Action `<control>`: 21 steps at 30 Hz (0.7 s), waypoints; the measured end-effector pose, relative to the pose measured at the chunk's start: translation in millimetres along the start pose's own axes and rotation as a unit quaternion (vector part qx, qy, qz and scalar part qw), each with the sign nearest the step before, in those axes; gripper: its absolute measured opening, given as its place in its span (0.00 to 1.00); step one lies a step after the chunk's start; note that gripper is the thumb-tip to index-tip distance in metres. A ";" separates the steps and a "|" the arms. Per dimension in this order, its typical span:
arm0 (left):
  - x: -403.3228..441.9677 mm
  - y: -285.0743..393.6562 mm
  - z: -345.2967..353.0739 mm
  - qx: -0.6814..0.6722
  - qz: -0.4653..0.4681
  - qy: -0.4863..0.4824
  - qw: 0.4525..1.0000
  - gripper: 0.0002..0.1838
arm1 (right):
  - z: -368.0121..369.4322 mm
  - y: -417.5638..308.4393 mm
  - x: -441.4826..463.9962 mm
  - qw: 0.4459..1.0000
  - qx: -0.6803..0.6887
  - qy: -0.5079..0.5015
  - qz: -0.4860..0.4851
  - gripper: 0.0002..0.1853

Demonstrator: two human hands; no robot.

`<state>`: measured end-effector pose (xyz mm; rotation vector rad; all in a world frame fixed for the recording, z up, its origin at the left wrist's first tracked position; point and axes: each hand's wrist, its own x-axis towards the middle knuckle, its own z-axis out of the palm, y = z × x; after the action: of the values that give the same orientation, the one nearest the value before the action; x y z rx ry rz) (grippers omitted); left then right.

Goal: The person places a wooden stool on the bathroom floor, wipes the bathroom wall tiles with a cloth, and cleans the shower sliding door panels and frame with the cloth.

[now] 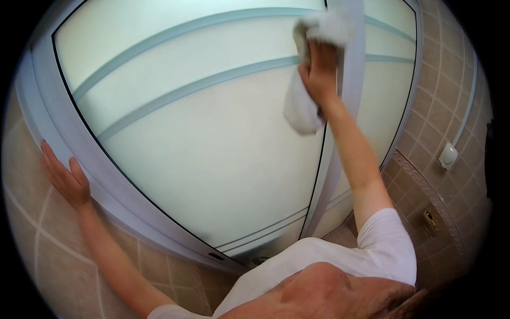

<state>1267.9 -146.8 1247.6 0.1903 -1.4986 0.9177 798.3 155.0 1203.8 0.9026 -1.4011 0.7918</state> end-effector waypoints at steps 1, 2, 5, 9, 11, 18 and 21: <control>-0.2 0.0 0.7 -0.003 -0.006 -0.003 1.000 0.31 | -2.4 -5.3 -36.7 1.000 -0.004 -0.026 0.005 0.35; 0.7 -0.7 0.5 -0.003 -0.006 -0.004 1.000 0.31 | -0.2 -4.5 -73.8 0.999 -0.009 -0.034 -0.019 0.37; -1.9 -0.9 3.3 0.008 -0.017 0.002 1.000 0.31 | -0.1 -9.4 -110.7 0.999 -0.001 -0.008 -0.031 0.32; -6.7 -4.1 6.4 0.003 -0.028 0.018 0.999 0.32 | 0.3 -5.8 -4.2 0.994 -0.015 0.092 -0.048 0.27; -6.0 -4.6 6.0 0.002 -0.030 0.017 0.999 0.32 | 9.5 -14.2 57.1 0.991 0.081 0.098 -0.050 0.25; -8.1 -7.5 11.1 -0.015 -0.027 0.015 0.999 0.33 | 30.4 -201.1 111.6 0.974 0.077 -0.035 -0.210 0.20; -8.3 -5.4 7.2 -0.026 -0.009 0.036 0.999 0.33 | 23.3 -273.8 99.4 0.933 0.133 -0.072 -0.326 0.16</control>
<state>1267.3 -158.2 1243.3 0.1308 -1.4501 0.8624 1033.2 2.1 1286.6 1.5580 -1.0188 0.4093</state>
